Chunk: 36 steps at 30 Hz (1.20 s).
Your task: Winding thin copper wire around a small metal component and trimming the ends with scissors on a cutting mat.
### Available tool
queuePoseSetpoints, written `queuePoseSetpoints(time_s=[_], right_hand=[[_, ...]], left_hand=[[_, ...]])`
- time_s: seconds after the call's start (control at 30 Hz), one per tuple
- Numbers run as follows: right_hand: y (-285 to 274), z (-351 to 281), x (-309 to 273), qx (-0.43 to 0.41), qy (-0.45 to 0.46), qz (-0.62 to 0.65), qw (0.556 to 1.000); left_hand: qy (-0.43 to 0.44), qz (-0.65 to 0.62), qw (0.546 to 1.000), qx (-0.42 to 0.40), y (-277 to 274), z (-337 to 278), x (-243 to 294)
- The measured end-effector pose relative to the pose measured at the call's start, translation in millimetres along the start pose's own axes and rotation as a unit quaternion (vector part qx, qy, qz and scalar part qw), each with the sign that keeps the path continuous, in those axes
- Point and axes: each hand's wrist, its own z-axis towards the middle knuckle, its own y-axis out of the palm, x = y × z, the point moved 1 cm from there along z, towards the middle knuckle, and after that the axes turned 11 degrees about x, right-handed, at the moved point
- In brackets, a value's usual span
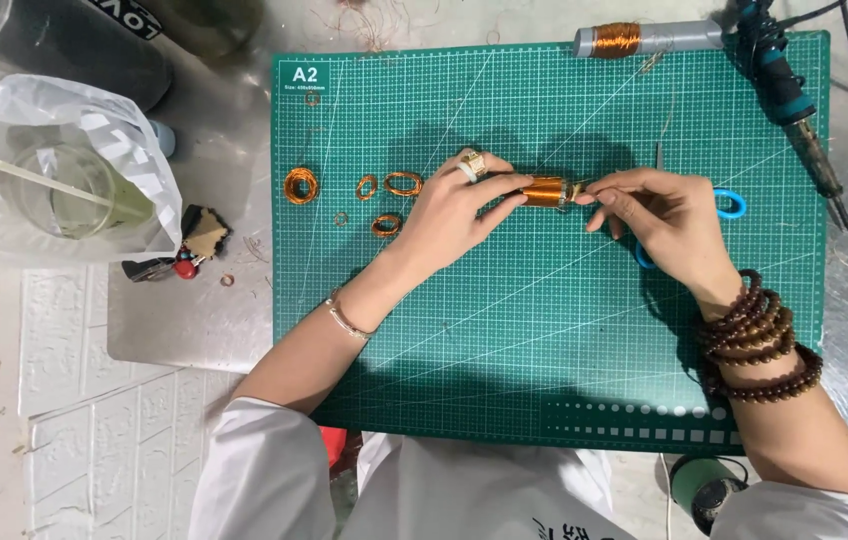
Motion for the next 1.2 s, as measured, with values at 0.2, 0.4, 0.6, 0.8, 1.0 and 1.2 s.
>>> queuePoseSetpoints(time_s=[0.2,0.4,0.6,0.8,1.0,1.2], right_hand=[[0.4,2.2,-1.1,-0.008,0.001,0.002,1.0],[-0.6,0.1,-1.7,0.004,0.023,0.04,0.999],[0.5,3.2,15.7,0.022,-0.031,0.045,0.998],[2.8,0.8,14.0,0.029,-0.043,0.007,0.999],[3.8,0.8,1.4,0.042,-0.112,-0.056,0.991],[1.9,-2.8,7.1,0.07,-0.132,-0.087,0.985]], left_hand=[[0.0,0.007,1.0,-0.005,-0.6,-0.3,-1.1],[0.001,-0.002,1.0,0.008,0.6,-2.2,-0.7],[-0.046,-0.024,0.998,-0.024,-9.5,6.6,7.3],[-0.048,-0.029,0.998,-0.02,-8.5,5.5,6.2],[-0.044,-0.025,0.999,-0.017,-7.6,5.9,6.0],[-0.046,-0.022,0.998,-0.032,-7.2,4.2,6.5]])
